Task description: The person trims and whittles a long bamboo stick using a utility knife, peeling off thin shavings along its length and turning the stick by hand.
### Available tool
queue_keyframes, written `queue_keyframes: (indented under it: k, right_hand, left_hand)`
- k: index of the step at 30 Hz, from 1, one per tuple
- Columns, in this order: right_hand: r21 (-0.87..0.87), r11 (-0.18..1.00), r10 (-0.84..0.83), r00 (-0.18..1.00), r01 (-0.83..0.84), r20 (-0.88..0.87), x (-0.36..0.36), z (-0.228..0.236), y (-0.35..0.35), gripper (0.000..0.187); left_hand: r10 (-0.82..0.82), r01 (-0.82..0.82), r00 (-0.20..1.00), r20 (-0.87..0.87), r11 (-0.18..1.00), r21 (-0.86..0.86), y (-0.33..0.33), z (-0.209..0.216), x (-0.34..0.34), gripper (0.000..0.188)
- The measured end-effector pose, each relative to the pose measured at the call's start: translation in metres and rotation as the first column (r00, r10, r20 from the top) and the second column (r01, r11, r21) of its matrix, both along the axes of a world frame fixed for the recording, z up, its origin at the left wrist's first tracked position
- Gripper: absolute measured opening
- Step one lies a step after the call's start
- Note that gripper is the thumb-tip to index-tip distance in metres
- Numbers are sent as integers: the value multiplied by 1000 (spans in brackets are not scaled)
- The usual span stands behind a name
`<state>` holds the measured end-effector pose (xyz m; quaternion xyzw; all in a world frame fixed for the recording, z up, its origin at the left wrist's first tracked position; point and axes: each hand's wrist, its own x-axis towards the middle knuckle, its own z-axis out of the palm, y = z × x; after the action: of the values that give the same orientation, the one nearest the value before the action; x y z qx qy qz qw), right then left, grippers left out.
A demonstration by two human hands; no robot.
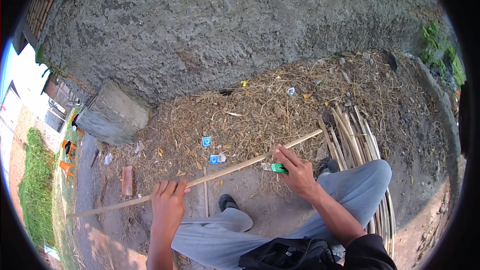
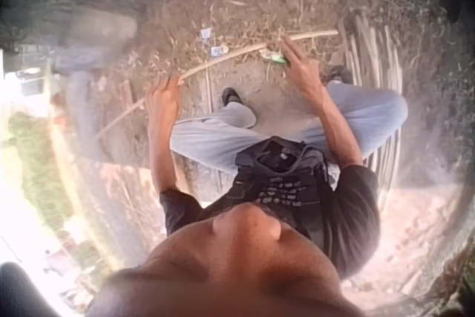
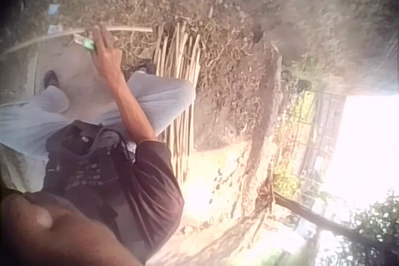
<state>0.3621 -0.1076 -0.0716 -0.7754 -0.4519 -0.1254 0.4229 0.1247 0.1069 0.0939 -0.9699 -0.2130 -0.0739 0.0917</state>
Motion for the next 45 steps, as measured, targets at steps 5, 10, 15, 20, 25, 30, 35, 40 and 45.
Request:
queue_keyframes:
  k: [5, 10, 15, 20, 25, 30, 35, 40, 45]
  right_hand:
    - [-21, 1000, 18, 1000, -18, -19, 1, -31, 9, 49]
    - [51, 995, -62, 931, 86, -361, -5, -3, 16, 26]
    - [281, 954, 52, 867, 104, -496, -1, 1, 14, 15]
    - [372, 884, 72, 702, 285, -709, 2, -9, 14, 16]
    - [413, 834, 99, 637, 365, -764, 10, -26, 12, 14]
    - [382, 865, 129, 592, 325, -796, 9, -35, 12, 14]
    - [334, 922, 153, 607, 195, -779, 4, -27, 11, 15]
    - [374, 900, 207, 536, 223, -818, 2, -23, 15, 15]
    - [331, 916, 155, 563, 226, -812, 13, -27, 10, 16]
  left_hand:
    - [-158, 162, 987, -43, 976, 143, -6, 33, 33, 27]
    - [-229, 109, 776, 588, 966, 234, -25, 3, 69, 44]
    - [-120, 433, 834, 538, 747, -504, -45, -99, 88, 55]
    - [-66, 375, 913, 401, 518, -769, -70, -189, 87, 55]
    - [125, 324, 890, 440, 506, -799, -74, -196, 85, 30]
    - [142, 335, 860, 491, 568, -752, -75, -190, 76, 23]
    - [222, 339, 829, 513, 530, -778, -74, -182, 68, 23]
    - [207, 268, 903, 377, 415, -870, -72, -183, 62, 43]
    - [174, 326, 823, 541, 634, -701, -58, -167, 59, 46]
